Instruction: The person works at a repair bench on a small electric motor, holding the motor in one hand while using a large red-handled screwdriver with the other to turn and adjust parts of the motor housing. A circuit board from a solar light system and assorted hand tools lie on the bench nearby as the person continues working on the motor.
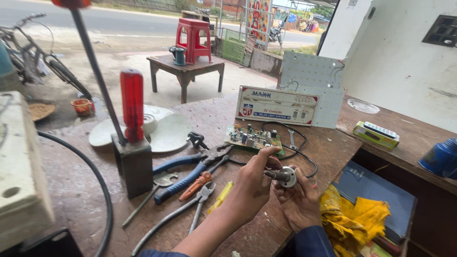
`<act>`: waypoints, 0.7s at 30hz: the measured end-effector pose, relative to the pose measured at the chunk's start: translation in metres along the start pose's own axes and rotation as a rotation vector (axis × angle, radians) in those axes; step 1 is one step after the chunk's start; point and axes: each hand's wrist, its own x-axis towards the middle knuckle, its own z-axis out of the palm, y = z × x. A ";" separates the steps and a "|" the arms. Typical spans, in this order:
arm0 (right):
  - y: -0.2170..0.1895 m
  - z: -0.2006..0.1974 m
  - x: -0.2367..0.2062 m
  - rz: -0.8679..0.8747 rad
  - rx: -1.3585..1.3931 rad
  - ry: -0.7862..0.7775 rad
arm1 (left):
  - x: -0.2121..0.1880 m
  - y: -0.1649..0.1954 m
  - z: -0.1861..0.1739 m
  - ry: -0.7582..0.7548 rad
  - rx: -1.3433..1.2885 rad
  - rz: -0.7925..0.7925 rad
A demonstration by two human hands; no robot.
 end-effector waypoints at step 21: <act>0.009 -0.006 0.007 0.103 -0.129 0.081 | 0.096 0.106 -0.199 -0.595 1.742 -0.706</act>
